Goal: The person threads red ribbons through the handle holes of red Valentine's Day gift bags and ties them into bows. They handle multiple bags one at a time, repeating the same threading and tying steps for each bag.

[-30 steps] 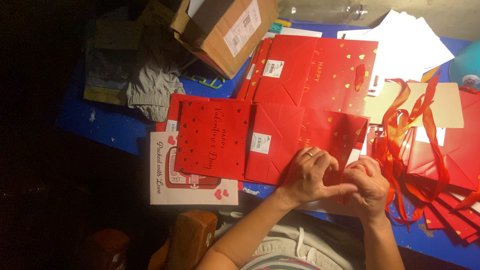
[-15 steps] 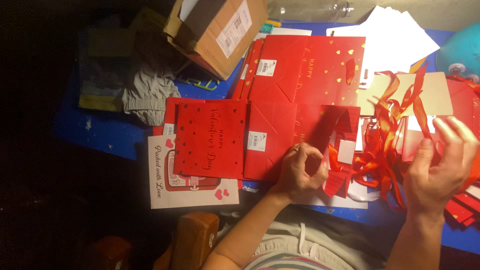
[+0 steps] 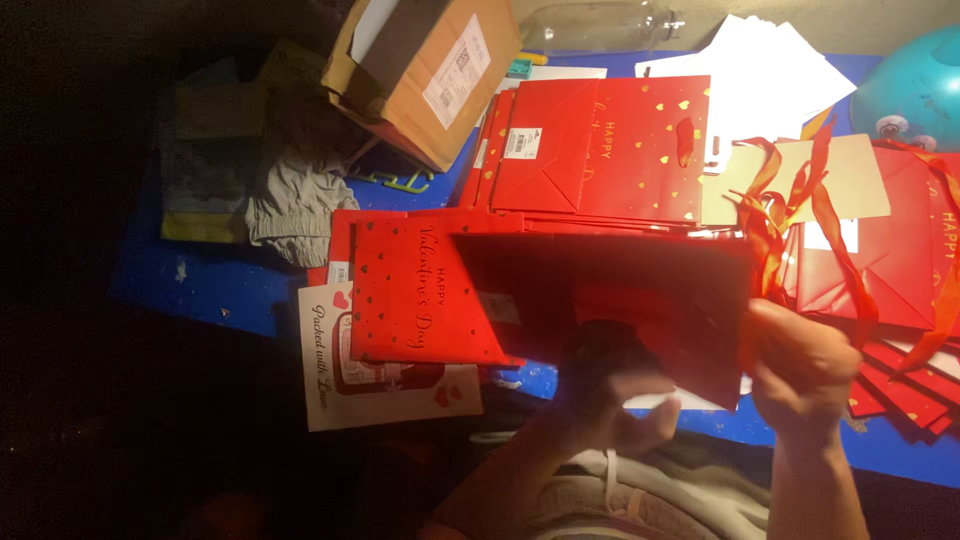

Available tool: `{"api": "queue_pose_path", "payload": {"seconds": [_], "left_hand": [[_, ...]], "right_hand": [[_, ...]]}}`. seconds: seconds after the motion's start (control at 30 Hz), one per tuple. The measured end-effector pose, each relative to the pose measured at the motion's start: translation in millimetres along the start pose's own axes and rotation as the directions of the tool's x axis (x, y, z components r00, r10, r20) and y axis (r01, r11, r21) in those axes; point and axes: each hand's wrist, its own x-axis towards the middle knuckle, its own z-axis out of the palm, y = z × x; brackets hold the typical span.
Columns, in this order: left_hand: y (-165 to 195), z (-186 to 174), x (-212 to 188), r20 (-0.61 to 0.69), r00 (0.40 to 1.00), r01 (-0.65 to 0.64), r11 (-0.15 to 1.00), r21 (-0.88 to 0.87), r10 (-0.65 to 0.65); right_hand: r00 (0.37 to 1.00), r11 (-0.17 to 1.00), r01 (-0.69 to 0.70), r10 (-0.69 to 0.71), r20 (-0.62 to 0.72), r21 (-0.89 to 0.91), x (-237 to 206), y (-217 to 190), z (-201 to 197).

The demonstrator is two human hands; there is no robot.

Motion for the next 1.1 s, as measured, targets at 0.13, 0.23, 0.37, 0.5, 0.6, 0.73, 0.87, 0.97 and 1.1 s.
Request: {"api": "queue_pose_path", "payload": {"seconds": [0.13,0.23,0.37,0.5,0.6,0.73,0.87,0.97,1.1], "left_hand": [[45,-30,4,0.021,0.993,-0.114,0.988,0.105,0.112],[72,-38,2,-0.101,0.978,-0.165,0.970,0.177,0.185],[32,-20,11,0.149,0.987,-0.106,0.946,0.305,0.062],[-6,7,22,-0.160,0.976,0.173,0.971,0.163,-0.147],[-22,18,29,-0.129,0.949,0.309,0.933,0.186,-0.288],[-26,26,23,-0.124,0.949,0.313,0.899,0.306,-0.288],[-33,30,16,-0.145,0.937,0.346,0.892,0.291,-0.316],[-34,32,15,-0.160,0.935,0.350,0.893,0.282,-0.316],[-33,29,15,-0.134,0.943,0.329,0.913,0.239,-0.305]], "right_hand": [[0.973,0.966,0.231,-0.227,0.047,-0.114,12,-9,-9],[0.957,0.947,0.282,-0.266,0.116,-0.152,20,-10,-2],[0.958,0.943,0.245,-0.199,0.207,-0.223,19,1,5],[0.988,0.992,0.084,-0.072,0.134,-0.092,8,21,13],[0.998,1.000,-0.017,0.017,0.056,0.006,1,33,19],[1.000,0.999,-0.027,0.027,0.014,-0.027,-7,41,23],[0.999,0.988,-0.004,-0.004,-0.051,-0.156,-13,45,22],[0.956,0.918,-0.243,0.281,-0.084,0.312,-16,49,26],[0.954,0.899,-0.266,0.298,-0.041,0.347,-14,54,24]]}}
